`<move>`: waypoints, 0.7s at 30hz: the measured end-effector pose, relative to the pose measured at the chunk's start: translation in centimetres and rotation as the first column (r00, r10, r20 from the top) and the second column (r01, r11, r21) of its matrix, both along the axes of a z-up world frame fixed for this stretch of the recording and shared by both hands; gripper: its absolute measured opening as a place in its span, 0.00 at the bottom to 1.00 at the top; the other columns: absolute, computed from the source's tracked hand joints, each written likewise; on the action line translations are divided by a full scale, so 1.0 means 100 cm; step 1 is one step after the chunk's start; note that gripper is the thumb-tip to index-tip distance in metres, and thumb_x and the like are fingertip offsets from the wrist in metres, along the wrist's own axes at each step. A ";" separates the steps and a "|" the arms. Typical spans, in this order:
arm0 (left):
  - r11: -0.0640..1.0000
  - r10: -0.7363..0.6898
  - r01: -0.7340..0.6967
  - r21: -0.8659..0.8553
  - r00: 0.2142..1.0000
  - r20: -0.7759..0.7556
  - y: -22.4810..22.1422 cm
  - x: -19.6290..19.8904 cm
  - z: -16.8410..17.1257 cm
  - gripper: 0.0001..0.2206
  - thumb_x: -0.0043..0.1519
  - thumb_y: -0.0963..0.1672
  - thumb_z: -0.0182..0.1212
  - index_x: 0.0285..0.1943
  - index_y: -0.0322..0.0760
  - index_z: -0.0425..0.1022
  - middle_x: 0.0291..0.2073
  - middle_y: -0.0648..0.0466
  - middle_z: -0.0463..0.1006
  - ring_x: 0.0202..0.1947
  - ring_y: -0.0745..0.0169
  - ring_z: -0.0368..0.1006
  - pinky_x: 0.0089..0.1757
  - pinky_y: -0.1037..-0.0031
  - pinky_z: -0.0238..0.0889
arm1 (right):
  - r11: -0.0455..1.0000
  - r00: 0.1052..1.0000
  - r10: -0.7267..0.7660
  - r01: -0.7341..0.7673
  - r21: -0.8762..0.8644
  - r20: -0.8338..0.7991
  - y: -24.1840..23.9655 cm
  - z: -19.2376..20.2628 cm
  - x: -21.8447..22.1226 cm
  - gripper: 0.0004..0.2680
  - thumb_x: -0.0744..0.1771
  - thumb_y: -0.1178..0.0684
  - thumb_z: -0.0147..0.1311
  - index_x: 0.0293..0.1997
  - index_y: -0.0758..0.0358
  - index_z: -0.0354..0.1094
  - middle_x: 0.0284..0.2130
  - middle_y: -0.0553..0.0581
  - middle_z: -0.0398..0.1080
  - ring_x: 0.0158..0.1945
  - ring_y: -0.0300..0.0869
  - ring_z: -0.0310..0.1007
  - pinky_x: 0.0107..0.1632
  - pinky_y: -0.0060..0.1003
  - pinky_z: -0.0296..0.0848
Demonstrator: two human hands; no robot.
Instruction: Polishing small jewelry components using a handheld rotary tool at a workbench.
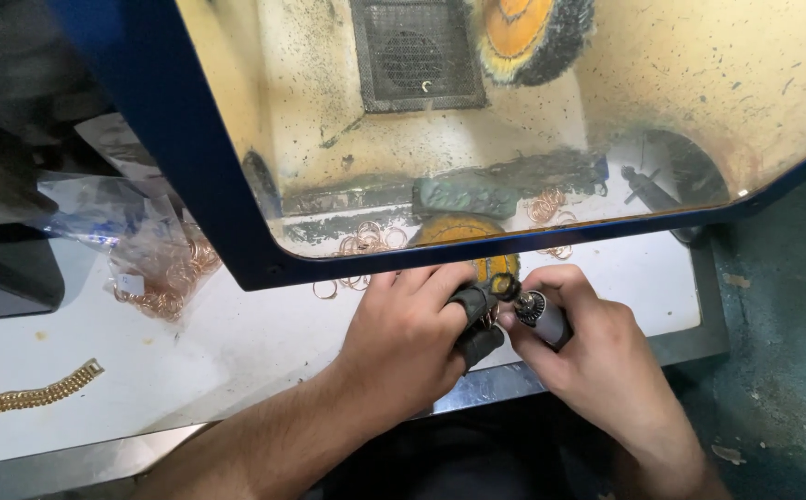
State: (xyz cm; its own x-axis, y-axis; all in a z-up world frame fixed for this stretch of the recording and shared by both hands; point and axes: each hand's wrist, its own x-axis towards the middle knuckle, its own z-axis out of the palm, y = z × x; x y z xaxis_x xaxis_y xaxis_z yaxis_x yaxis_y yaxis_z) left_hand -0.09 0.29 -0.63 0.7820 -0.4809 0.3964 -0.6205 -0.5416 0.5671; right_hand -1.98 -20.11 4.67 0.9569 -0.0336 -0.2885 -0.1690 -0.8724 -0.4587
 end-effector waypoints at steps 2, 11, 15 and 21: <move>1.000 0.005 -0.005 0.005 1.000 0.007 0.000 0.000 0.000 0.10 0.43 0.41 0.65 0.32 0.32 0.78 0.51 0.50 0.77 0.45 0.47 0.72 0.37 0.60 0.56 | 1.000 1.000 -0.001 0.001 0.021 0.027 0.001 0.000 0.000 0.14 0.63 0.46 0.65 0.48 0.46 0.63 0.29 0.48 0.77 0.26 0.46 0.78 0.36 0.37 0.71; 1.000 0.001 -0.001 0.014 1.000 0.027 0.000 0.001 0.002 0.07 0.44 0.41 0.65 0.29 0.34 0.77 0.50 0.51 0.77 0.43 0.49 0.72 0.36 0.61 0.56 | 0.995 0.999 -0.031 0.028 0.098 0.029 0.003 0.002 0.002 0.16 0.61 0.48 0.68 0.48 0.47 0.62 0.27 0.46 0.81 0.25 0.40 0.79 0.36 0.34 0.72; 1.000 -0.004 0.004 0.025 1.000 -0.003 0.000 0.000 0.001 0.07 0.44 0.42 0.65 0.29 0.33 0.79 0.51 0.51 0.78 0.44 0.51 0.73 0.37 0.62 0.58 | 0.991 0.999 -0.023 0.020 0.136 0.023 0.000 0.003 0.001 0.17 0.61 0.49 0.68 0.48 0.47 0.61 0.31 0.44 0.86 0.31 0.37 0.87 0.39 0.31 0.76; 0.999 0.000 0.000 0.034 1.000 0.007 -0.002 0.000 0.001 0.10 0.45 0.43 0.66 0.34 0.33 0.81 0.51 0.52 0.78 0.46 0.51 0.73 0.37 0.62 0.57 | 0.978 0.998 -0.053 0.047 0.204 0.023 -0.002 0.007 0.000 0.14 0.62 0.47 0.66 0.45 0.49 0.63 0.32 0.43 0.87 0.37 0.34 0.89 0.42 0.30 0.76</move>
